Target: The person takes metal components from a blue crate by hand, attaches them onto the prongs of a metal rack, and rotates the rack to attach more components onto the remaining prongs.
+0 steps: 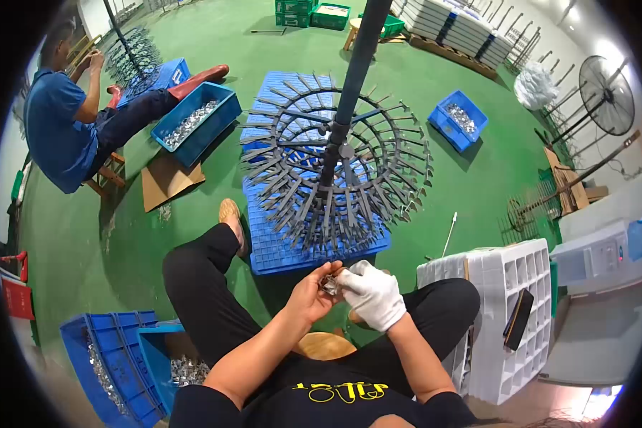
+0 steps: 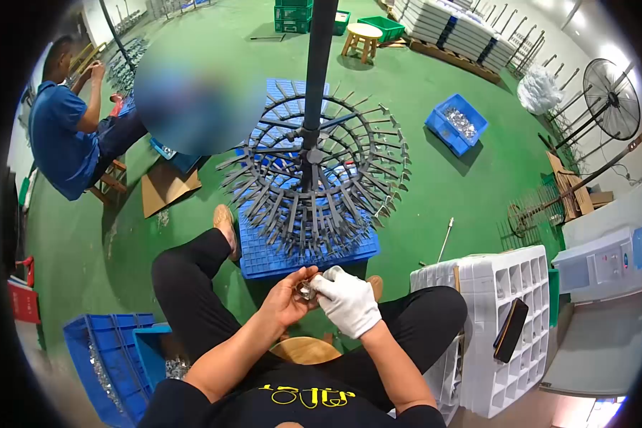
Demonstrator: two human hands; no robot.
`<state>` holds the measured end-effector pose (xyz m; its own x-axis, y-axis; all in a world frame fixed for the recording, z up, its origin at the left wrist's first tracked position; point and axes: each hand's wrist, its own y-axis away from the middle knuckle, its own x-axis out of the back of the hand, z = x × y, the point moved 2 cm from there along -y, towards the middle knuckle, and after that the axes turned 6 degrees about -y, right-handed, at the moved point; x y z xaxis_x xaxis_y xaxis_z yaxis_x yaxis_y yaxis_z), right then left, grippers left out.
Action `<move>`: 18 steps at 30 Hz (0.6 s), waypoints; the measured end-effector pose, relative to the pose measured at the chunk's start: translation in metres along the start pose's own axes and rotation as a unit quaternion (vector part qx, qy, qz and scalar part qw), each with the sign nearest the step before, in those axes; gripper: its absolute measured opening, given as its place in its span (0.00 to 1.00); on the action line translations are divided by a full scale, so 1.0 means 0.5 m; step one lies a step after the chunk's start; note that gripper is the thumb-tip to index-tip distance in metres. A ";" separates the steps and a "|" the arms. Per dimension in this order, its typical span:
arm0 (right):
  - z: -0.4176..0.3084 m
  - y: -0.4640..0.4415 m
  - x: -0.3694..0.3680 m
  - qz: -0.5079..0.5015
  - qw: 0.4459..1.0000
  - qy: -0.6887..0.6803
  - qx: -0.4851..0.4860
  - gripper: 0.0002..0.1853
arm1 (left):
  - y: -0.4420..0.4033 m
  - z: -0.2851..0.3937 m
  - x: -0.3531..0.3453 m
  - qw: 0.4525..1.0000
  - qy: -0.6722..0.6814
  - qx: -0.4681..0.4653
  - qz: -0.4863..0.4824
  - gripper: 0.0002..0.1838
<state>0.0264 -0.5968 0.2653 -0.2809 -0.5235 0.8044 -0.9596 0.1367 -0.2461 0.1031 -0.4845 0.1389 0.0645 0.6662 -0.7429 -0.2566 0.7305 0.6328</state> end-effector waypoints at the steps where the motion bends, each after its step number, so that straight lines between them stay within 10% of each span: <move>1: 0.000 -0.003 0.001 -0.018 1.000 0.012 0.004 0.07 | -0.001 0.001 0.002 1.000 -0.004 0.007 -0.014 0.15; 18: 0.033 0.004 -0.009 -0.023 0.961 -0.222 -0.165 0.10 | 0.031 0.035 -0.023 0.997 -0.072 -0.006 -0.008 0.14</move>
<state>0.0263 -0.6078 0.2523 -0.2734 -0.8324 0.4821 -0.9448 0.3265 0.0278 0.1151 -0.4782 0.1610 0.2071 0.6694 -0.7135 -0.2666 0.7403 0.6172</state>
